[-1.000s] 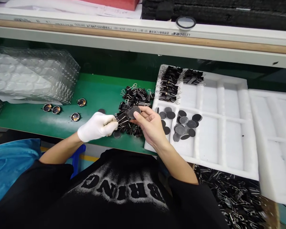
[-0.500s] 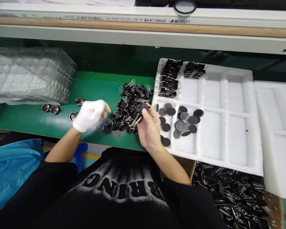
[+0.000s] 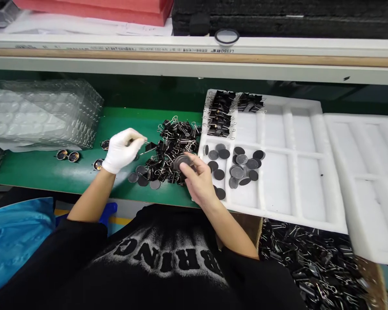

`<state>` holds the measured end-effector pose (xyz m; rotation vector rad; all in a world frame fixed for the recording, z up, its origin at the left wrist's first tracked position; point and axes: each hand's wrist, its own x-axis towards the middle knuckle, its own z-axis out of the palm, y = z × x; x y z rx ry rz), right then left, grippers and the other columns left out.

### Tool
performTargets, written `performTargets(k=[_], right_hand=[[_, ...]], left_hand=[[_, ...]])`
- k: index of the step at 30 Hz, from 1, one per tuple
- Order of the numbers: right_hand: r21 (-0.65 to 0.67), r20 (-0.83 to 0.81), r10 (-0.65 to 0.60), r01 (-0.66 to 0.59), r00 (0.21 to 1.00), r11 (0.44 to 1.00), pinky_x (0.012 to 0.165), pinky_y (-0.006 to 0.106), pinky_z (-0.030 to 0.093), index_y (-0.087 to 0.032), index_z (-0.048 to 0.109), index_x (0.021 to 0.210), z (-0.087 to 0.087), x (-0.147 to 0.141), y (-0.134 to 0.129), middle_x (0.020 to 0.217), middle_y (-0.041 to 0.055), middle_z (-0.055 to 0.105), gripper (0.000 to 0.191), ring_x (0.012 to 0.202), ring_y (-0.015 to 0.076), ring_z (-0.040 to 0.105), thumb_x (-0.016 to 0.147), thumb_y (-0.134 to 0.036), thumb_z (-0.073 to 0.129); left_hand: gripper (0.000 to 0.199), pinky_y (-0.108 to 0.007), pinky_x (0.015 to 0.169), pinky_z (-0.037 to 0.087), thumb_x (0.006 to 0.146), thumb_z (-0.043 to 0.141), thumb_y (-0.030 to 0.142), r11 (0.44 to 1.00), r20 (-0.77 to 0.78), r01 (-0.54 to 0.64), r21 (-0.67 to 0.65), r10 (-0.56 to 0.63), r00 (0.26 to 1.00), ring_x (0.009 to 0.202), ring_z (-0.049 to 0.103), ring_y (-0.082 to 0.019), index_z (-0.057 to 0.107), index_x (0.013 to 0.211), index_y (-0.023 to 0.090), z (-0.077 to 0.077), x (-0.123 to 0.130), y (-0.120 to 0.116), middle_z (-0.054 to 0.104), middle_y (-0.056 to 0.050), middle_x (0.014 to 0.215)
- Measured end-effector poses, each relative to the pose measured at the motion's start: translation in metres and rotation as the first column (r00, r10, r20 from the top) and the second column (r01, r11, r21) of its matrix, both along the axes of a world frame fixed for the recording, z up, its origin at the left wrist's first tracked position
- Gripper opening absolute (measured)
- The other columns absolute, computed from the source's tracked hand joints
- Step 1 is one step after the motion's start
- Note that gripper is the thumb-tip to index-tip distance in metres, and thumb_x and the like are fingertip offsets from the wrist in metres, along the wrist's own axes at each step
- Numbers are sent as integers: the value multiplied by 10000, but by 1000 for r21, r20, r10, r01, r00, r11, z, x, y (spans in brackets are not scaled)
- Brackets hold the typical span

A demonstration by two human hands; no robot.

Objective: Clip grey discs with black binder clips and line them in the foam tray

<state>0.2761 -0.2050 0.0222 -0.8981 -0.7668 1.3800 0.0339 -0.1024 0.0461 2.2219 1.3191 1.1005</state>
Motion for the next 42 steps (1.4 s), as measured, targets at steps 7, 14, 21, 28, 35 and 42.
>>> performTargets(k=[7,14,21,28,35,42], right_hand=[[356,307,-115,-2,945,935,1047,460,639,-293,845,970,1,-23,7,1257,66,823,138,1204,261,771,844,-325,892],[530,354,-323,97,878,843,988,453,679,-287,850,960,-6,-36,1,1223,80,836,107,1130,265,805,855,-296,866],[647,296,-460,179,837,741,931,460,723,-275,818,1002,-7,-44,-5,1246,92,808,121,1120,278,816,887,-253,846],[566,347,-453,202,821,799,899,430,712,-267,818,999,-6,-45,-6,1126,71,821,103,992,232,824,902,-232,822],[573,354,-486,225,799,788,865,423,689,-268,820,987,-6,-41,-2,1013,46,839,93,957,217,794,897,-246,820],[480,412,-440,221,798,849,861,446,677,-289,796,954,-10,-42,2,979,47,819,99,930,239,776,885,-358,805]], left_hand=[[524,-315,755,586,1113,406,600,965,323,94,-244,-10,946,885,745,-183,744,1076,202,12,45,-52,791,-91,1031],[577,-309,710,535,1123,362,633,980,310,-173,-103,197,930,727,684,-157,687,889,218,26,72,-65,723,-35,809],[588,-304,583,462,1138,464,521,990,546,-107,-92,140,826,538,571,-110,660,680,210,36,74,-52,655,-4,623],[642,-296,535,414,1080,595,539,981,576,-174,-80,188,795,471,517,-95,585,530,210,45,75,-36,565,16,493],[682,-278,547,429,1079,574,574,971,511,-238,18,196,837,456,513,-90,565,498,217,46,82,-33,541,28,464],[638,-310,588,468,1104,498,583,964,413,-265,-11,246,877,529,583,-136,646,584,244,40,90,-37,531,18,481]])
